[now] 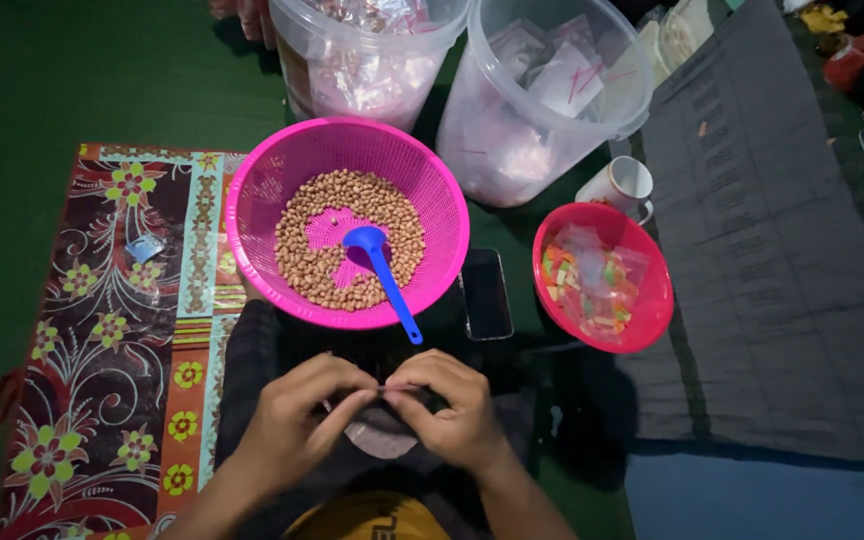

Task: Packaging peanuts into small individual plastic bags using a spoon

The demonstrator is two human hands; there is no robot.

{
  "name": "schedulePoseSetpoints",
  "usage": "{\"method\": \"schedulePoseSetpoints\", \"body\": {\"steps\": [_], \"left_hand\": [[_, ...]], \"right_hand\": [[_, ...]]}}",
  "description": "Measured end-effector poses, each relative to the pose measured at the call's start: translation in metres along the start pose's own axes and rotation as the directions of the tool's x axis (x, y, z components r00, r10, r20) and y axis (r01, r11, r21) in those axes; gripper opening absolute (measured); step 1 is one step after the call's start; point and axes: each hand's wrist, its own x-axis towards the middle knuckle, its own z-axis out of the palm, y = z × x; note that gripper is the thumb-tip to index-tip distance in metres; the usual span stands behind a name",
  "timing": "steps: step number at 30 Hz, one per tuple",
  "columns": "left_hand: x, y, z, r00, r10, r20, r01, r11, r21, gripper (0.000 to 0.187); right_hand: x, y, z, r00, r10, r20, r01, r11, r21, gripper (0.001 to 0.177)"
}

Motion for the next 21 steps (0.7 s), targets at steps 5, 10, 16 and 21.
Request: {"method": "schedulePoseSetpoints", "body": {"steps": [5, 10, 16, 21], "left_hand": [[-0.004, -0.001, 0.004, 0.999, -0.003, 0.036, 0.003, 1.0, 0.001, 0.005], [-0.008, -0.004, 0.006, 0.998, -0.019, 0.06, 0.018, 1.0, 0.023, 0.004], [-0.02, -0.019, 0.007, 0.989, -0.065, 0.134, 0.06, 0.997, 0.041, 0.005], [-0.03, -0.03, 0.013, 0.991, -0.063, 0.12, 0.055, 0.996, 0.067, 0.003]], "right_hand": [[0.001, -0.004, 0.004, 1.0, -0.009, -0.016, 0.009, 1.0, 0.026, 0.007], [-0.001, -0.003, 0.009, 0.999, -0.037, -0.003, 0.037, 0.999, -0.015, 0.01], [-0.006, 0.007, -0.004, 0.993, -0.037, 0.11, 0.052, 0.99, -0.132, 0.009], [-0.009, 0.019, -0.018, 0.967, 0.055, 0.249, -0.039, 0.997, -0.069, 0.004]]}}
